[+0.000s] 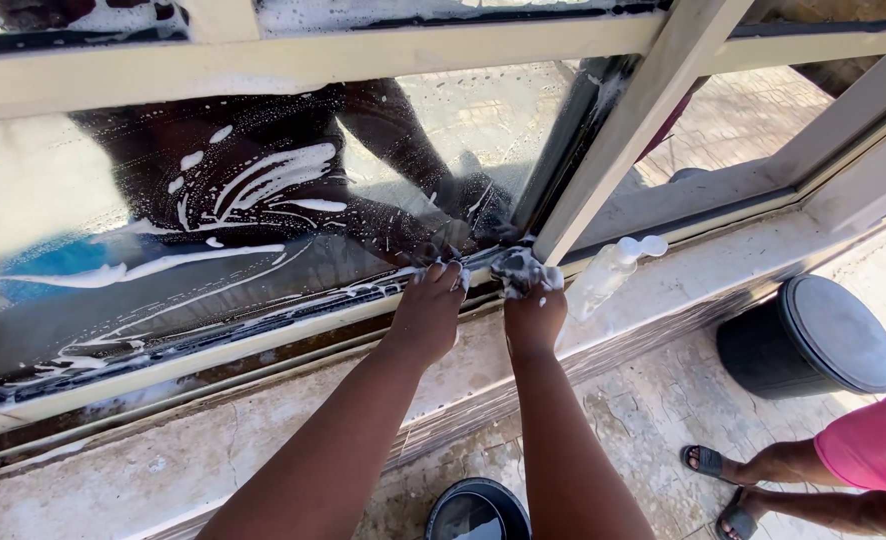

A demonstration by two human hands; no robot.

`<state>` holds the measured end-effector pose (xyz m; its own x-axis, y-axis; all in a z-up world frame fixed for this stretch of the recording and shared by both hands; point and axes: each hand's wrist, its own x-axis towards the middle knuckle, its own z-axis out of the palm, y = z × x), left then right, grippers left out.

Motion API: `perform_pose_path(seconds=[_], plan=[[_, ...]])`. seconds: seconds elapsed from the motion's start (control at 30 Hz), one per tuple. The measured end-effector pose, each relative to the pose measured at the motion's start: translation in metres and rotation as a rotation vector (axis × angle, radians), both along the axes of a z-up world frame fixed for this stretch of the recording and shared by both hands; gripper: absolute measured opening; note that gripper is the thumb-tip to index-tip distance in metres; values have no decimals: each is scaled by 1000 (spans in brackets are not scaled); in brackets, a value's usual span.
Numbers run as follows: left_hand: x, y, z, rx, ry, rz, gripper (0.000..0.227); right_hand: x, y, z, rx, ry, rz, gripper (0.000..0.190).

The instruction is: The recorder is cleaning a glass window using a soapy sponge and a rag.

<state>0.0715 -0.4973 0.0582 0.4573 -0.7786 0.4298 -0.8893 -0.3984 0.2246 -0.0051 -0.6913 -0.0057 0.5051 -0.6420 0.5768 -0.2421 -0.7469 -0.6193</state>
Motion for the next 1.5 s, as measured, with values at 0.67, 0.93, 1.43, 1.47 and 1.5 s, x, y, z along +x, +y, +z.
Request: perform_pose_path(seconds=[0.67,0.93,1.43,1.47,1.5], plan=[[2,-2,-11,-31,13,-21,36,9,15,27,-34,307,-168,28],[1,2,7,-12,73,-20,33,-9,65,29,193,368,-34,26],[1,6,17,62,135,-57,35,-11,66,4,829,-249,63,54],[3,4,13,54,135,-60,35,-7,69,5,764,-124,-31,58],[5,3,11,55,131,-69,35,-3,62,-1,764,-132,-38,58]])
